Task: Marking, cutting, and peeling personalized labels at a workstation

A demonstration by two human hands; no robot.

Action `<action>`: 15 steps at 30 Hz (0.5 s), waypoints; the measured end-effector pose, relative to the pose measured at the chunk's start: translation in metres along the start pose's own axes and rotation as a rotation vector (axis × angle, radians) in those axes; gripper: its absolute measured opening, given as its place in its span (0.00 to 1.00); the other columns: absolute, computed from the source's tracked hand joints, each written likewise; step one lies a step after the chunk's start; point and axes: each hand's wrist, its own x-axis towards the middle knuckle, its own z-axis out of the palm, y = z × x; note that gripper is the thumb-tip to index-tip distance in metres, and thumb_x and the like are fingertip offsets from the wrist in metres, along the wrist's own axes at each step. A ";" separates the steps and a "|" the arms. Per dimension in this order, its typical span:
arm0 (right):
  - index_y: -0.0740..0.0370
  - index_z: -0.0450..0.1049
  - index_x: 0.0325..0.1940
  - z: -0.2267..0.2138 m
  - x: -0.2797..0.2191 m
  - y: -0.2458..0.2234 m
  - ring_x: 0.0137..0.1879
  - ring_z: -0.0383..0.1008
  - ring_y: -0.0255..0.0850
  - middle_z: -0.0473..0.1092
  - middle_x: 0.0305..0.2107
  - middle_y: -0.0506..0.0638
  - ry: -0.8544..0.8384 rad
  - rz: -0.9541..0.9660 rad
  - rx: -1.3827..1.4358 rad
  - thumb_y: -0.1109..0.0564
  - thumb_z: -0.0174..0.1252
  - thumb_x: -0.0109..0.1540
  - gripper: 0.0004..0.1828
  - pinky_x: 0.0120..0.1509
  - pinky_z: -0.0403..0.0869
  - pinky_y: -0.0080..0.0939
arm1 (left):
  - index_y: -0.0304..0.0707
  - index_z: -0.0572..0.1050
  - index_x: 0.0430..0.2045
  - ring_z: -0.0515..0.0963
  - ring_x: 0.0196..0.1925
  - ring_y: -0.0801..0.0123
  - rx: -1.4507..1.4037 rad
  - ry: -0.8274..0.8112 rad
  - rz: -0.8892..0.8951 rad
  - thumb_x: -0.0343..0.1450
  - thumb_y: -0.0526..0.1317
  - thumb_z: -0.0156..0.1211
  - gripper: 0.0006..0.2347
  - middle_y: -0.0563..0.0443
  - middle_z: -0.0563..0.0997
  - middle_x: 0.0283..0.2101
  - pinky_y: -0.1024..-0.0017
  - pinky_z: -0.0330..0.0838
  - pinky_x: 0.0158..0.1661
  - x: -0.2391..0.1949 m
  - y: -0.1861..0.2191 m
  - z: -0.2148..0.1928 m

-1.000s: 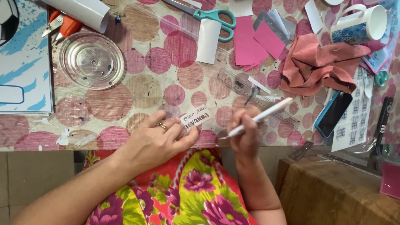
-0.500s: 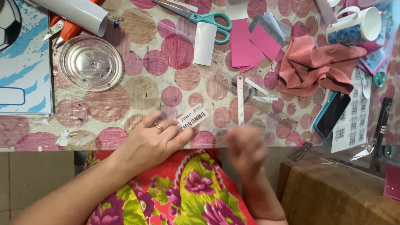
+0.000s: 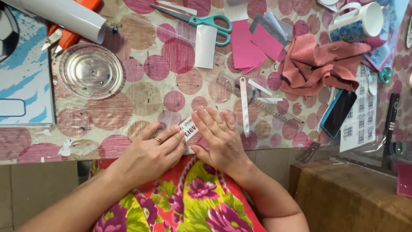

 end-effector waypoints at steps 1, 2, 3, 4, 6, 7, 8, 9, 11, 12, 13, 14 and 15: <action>0.53 0.60 0.78 0.001 -0.001 0.001 0.82 0.48 0.43 0.56 0.75 0.48 -0.015 0.042 0.032 0.27 0.40 0.68 0.41 0.85 0.35 0.48 | 0.41 0.77 0.40 0.82 0.52 0.60 0.007 0.014 -0.001 0.77 0.43 0.48 0.10 0.45 0.83 0.43 0.55 0.68 0.56 0.002 0.000 -0.001; 0.55 0.58 0.78 0.002 -0.004 -0.001 0.82 0.45 0.44 0.53 0.76 0.49 -0.035 0.091 0.067 0.26 0.39 0.68 0.43 0.85 0.33 0.48 | 0.41 0.77 0.39 0.82 0.52 0.60 0.007 0.023 -0.003 0.77 0.44 0.49 0.10 0.45 0.84 0.43 0.56 0.68 0.56 0.001 0.002 -0.003; 0.55 0.58 0.78 0.001 -0.004 -0.001 0.82 0.45 0.44 0.53 0.76 0.49 -0.033 0.091 0.067 0.26 0.39 0.68 0.43 0.85 0.33 0.48 | 0.41 0.77 0.39 0.82 0.52 0.60 0.008 0.023 -0.002 0.77 0.44 0.49 0.10 0.45 0.84 0.43 0.56 0.68 0.56 0.000 0.003 -0.004; 0.59 0.60 0.77 0.001 -0.002 0.000 0.80 0.51 0.48 0.57 0.74 0.54 0.001 0.113 0.012 0.25 0.40 0.68 0.45 0.83 0.39 0.50 | 0.41 0.77 0.40 0.82 0.53 0.60 0.012 0.034 0.004 0.76 0.44 0.49 0.10 0.45 0.83 0.44 0.56 0.68 0.57 0.000 0.002 -0.004; 0.63 0.63 0.76 -0.010 -0.003 0.019 0.78 0.57 0.52 0.61 0.71 0.59 0.046 0.134 -0.048 0.24 0.42 0.68 0.47 0.82 0.46 0.52 | 0.41 0.77 0.40 0.82 0.54 0.60 0.024 0.050 0.020 0.76 0.44 0.49 0.10 0.45 0.83 0.45 0.56 0.68 0.57 -0.004 0.002 -0.003; 0.61 0.66 0.72 -0.020 -0.006 0.036 0.74 0.61 0.52 0.64 0.67 0.57 0.040 0.198 -0.052 0.29 0.46 0.68 0.40 0.79 0.51 0.51 | 0.39 0.77 0.41 0.82 0.54 0.59 0.027 0.072 0.038 0.76 0.43 0.49 0.11 0.43 0.83 0.46 0.57 0.69 0.56 -0.007 0.001 0.000; 0.58 0.69 0.68 -0.031 -0.010 0.054 0.71 0.65 0.51 0.66 0.63 0.55 0.026 0.256 -0.051 0.34 0.51 0.67 0.33 0.75 0.56 0.50 | 0.38 0.77 0.41 0.83 0.53 0.58 0.028 0.096 0.046 0.77 0.43 0.50 0.11 0.41 0.83 0.46 0.58 0.70 0.56 -0.011 0.004 0.003; 0.58 0.69 0.68 -0.040 -0.009 0.075 0.71 0.65 0.51 0.66 0.63 0.55 0.030 0.248 -0.053 0.34 0.51 0.67 0.33 0.75 0.56 0.50 | 0.38 0.77 0.41 0.83 0.53 0.58 0.036 0.101 0.045 0.77 0.43 0.50 0.11 0.41 0.83 0.46 0.58 0.70 0.56 -0.007 -0.002 0.000; 0.52 0.79 0.57 -0.064 -0.023 0.109 0.60 0.76 0.50 0.73 0.51 0.50 -0.056 0.453 -0.045 0.50 0.63 0.67 0.15 0.65 0.71 0.47 | 0.39 0.78 0.41 0.83 0.52 0.57 0.077 0.114 0.078 0.77 0.41 0.50 0.09 0.42 0.83 0.45 0.58 0.70 0.55 -0.003 0.003 -0.005; 0.52 0.79 0.57 -0.060 -0.031 0.117 0.60 0.76 0.50 0.73 0.51 0.50 -0.043 0.452 -0.053 0.50 0.63 0.67 0.15 0.65 0.71 0.47 | 0.39 0.78 0.41 0.83 0.52 0.57 0.083 0.122 0.089 0.77 0.41 0.50 0.09 0.42 0.83 0.45 0.58 0.70 0.55 -0.006 0.004 -0.003; 0.52 0.78 0.58 -0.058 -0.037 0.126 0.59 0.76 0.53 0.73 0.51 0.52 -0.094 0.461 -0.022 0.49 0.66 0.63 0.19 0.65 0.72 0.50 | 0.39 0.78 0.42 0.83 0.52 0.56 0.083 0.111 0.097 0.77 0.41 0.50 0.09 0.42 0.83 0.46 0.57 0.70 0.54 -0.009 0.005 -0.002; 0.51 0.78 0.58 -0.056 -0.039 0.138 0.59 0.76 0.56 0.72 0.51 0.54 -0.141 0.454 0.008 0.48 0.70 0.59 0.23 0.64 0.73 0.53 | 0.38 0.78 0.42 0.83 0.52 0.55 0.096 0.105 0.098 0.77 0.40 0.50 0.09 0.41 0.83 0.46 0.56 0.70 0.53 -0.010 0.006 -0.001; 0.51 0.78 0.58 -0.056 -0.031 0.148 0.59 0.76 0.56 0.72 0.51 0.54 -0.124 0.439 0.000 0.48 0.70 0.59 0.23 0.64 0.73 0.53 | 0.38 0.78 0.42 0.83 0.52 0.55 0.115 0.120 0.104 0.77 0.40 0.50 0.09 0.41 0.83 0.46 0.56 0.70 0.53 -0.006 -0.001 -0.002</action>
